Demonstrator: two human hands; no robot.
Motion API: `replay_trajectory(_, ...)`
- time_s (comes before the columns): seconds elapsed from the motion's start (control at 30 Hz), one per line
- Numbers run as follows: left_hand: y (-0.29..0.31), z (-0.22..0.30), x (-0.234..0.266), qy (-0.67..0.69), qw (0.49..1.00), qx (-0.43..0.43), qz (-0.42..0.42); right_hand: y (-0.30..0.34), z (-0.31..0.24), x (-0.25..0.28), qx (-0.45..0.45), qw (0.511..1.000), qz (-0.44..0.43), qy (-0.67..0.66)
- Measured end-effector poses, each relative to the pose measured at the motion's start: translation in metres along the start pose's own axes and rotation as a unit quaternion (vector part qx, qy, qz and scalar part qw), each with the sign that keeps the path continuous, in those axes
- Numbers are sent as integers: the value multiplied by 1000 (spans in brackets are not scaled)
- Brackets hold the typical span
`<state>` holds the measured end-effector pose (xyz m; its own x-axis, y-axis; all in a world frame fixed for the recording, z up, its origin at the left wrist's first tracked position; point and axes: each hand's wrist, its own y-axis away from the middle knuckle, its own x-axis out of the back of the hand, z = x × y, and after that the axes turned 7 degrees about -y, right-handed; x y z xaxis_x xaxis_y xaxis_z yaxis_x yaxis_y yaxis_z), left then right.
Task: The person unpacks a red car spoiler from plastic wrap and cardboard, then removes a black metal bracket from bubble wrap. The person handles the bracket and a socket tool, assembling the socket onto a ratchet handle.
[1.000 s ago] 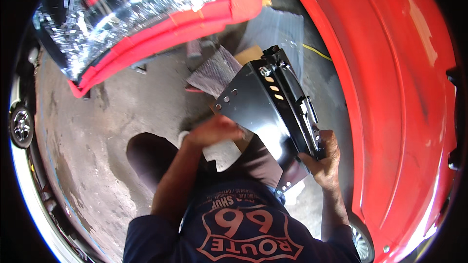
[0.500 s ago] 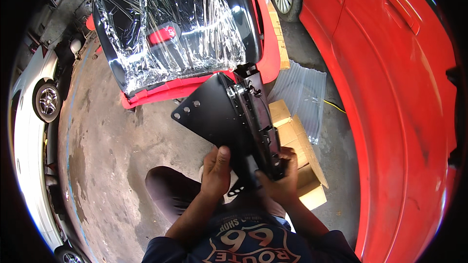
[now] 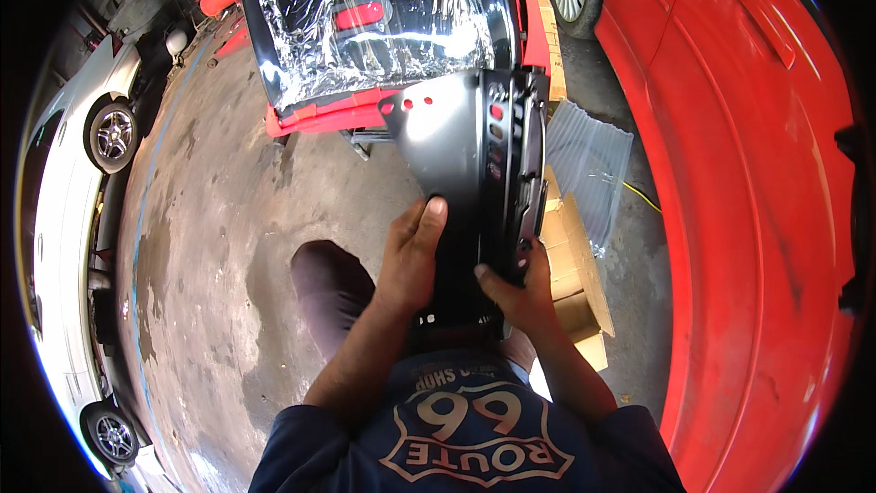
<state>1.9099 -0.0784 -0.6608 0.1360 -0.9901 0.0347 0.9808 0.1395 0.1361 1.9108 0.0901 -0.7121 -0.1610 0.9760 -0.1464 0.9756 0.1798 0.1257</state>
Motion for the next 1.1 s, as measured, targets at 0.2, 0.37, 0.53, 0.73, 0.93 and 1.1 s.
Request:
replay_trajectory(0.2, 1, 37, 32, -109, 981, -11, -158, -4, -2, 14, 37, 979, 32, -196)
replay_trajectory(0.37, 13, 39, 65, -161, 968, -43, -185, -14, -3, 44, 22, 964, 4, -264)
replay_trajectory(0.53, 34, 5, 89, -156, 979, 37, -129, -21, 0, 54, 20, 954, 3, -300)
replay_trajectory(0.73, 47, -10, 103, -119, 987, 30, -101, -26, 2, 52, 33, 956, -2, -292)
replay_trajectory(0.93, 38, -3, 98, -124, 987, 17, -97, -31, -2, 47, 46, 970, 19, -239)
replay_trajectory(1.1, 33, -2, 96, -136, 986, 22, -99, -30, -1, 43, 73, 969, 35, -232)
